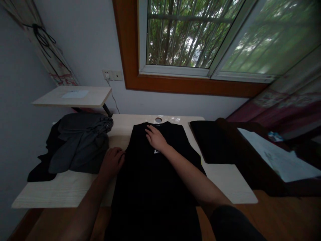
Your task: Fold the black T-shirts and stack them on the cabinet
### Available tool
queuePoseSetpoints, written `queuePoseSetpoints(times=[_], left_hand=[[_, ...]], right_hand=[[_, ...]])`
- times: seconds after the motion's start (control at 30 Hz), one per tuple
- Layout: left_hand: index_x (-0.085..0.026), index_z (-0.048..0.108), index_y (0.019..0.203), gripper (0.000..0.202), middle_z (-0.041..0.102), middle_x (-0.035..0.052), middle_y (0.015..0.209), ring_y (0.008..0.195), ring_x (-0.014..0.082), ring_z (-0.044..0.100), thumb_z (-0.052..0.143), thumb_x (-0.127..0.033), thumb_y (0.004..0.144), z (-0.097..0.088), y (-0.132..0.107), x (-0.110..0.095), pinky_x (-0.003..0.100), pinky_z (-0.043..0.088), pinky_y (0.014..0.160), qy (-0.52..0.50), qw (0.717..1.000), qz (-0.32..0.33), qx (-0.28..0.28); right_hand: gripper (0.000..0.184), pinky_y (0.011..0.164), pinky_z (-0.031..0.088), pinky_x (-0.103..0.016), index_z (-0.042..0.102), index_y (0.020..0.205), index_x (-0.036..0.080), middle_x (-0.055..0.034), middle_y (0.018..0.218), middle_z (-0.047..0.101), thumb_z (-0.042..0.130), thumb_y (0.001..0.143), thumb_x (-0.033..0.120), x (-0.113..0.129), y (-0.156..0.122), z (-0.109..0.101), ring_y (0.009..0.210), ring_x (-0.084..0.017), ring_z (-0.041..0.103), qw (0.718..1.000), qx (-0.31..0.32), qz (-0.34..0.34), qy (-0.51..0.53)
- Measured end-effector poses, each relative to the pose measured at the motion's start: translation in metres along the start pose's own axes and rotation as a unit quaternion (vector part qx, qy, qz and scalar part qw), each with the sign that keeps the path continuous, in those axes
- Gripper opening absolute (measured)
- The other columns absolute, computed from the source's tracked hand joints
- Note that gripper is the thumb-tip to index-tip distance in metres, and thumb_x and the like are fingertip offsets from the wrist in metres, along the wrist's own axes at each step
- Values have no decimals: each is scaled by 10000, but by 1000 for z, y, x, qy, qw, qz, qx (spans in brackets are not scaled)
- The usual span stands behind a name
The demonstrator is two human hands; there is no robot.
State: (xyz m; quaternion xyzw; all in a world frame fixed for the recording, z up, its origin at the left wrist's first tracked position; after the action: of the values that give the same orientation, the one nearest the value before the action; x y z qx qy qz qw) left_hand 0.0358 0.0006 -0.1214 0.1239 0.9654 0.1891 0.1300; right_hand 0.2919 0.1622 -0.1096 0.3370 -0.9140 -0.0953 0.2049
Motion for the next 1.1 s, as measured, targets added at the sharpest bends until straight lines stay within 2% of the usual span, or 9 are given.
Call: queuePoseSetpoints(times=[0.1, 0.2, 0.3, 0.4, 0.57, 0.67, 0.73, 0.9, 1.1], left_hand=[[-218, 675, 1207, 307, 654, 106, 1260, 1153, 260, 605, 453, -262, 1000, 1, 3, 0, 483, 495, 1046, -16, 1000, 9, -8], [-222, 627, 1308, 364, 628, 98, 1375, 1256, 245, 584, 428, -256, 1006, 5, 16, -11, 467, 467, 1115, -28, 999, 29, -3], [-172, 529, 1434, 454, 559, 125, 1482, 1354, 243, 534, 406, -274, 1010, 15, 43, -33, 435, 434, 1163, -22, 999, 32, 8], [-95, 346, 1553, 589, 398, 172, 1607, 1485, 269, 386, 406, -316, 1011, 32, 78, -61, 444, 370, 1210, -10, 1000, 19, 16], [-52, 340, 1552, 620, 330, 200, 1637, 1518, 315, 318, 368, -379, 1026, 68, 124, -88, 494, 323, 1219, 18, 996, -48, 67], [-23, 403, 1519, 636, 353, 220, 1619, 1524, 327, 301, 357, -420, 1025, 85, 133, -88, 502, 277, 1238, 48, 990, -99, 84], [-31, 427, 1510, 645, 356, 209, 1621, 1535, 320, 276, 351, -444, 1022, 92, 132, -84, 496, 234, 1255, 67, 989, -109, 78], [-101, 430, 1528, 642, 375, 159, 1624, 1538, 293, 277, 313, -481, 1025, 94, 127, -68, 486, 225, 1257, 76, 991, -91, 56], [-105, 396, 1552, 669, 357, 184, 1626, 1540, 325, 265, 306, -504, 1022, 90, 123, -61, 540, 215, 1246, 62, 994, -74, 56]], right_hand=[[496, 1243, 295, -481, 530, 1471, 124, -148, 1613, 390, 386, 1045, 332, -36, -26, -21, 1507, -280, 335, 998, -13, 49, -37], [544, 1243, 290, -489, 496, 1487, 73, -181, 1623, 360, 341, 1048, 355, -76, -52, -42, 1522, -300, 304, 990, -18, 109, -83], [589, 1246, 274, -489, 470, 1494, 29, -213, 1626, 338, 317, 1049, 383, -108, -74, -56, 1529, -316, 285, 980, -17, 155, -126], [636, 1242, 270, -497, 435, 1516, 28, -214, 1649, 282, 310, 1050, 443, -126, -93, -59, 1544, -316, 247, 974, 6, 176, -143], [623, 1243, 236, -531, 386, 1567, 149, -120, 1673, 265, 280, 1056, 490, -130, -113, -52, 1565, -275, 184, 972, 67, 176, -138], [626, 1254, 203, -517, 366, 1580, 173, -103, 1675, 265, 268, 1058, 503, -130, -118, -50, 1569, -259, 169, 971, 67, 186, -137], [634, 1259, 185, -520, 361, 1584, 182, -90, 1677, 260, 255, 1057, 519, -130, -120, -50, 1568, -260, 173, 969, 63, 194, -141], [649, 1258, 185, -550, 319, 1604, 233, -40, 1684, 244, 245, 1048, 559, -131, -125, -53, 1568, -280, 168, 967, 70, 200, -140], [668, 1246, 202, -592, 284, 1617, 268, -24, 1685, 236, 247, 1036, 594, -127, -140, -57, 1569, -309, 154, 967, 79, 196, -141]])
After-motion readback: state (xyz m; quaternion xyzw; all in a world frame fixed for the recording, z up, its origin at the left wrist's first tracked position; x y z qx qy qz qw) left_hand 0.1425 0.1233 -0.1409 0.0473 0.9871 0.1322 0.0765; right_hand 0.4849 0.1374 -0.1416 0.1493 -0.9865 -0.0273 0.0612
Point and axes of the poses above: each hand's wrist, its own y-axis towards the middle knuckle, its own z-axis out of the palm, x = y × z, the point moved 1 cm from there along y, towards the middle knuckle
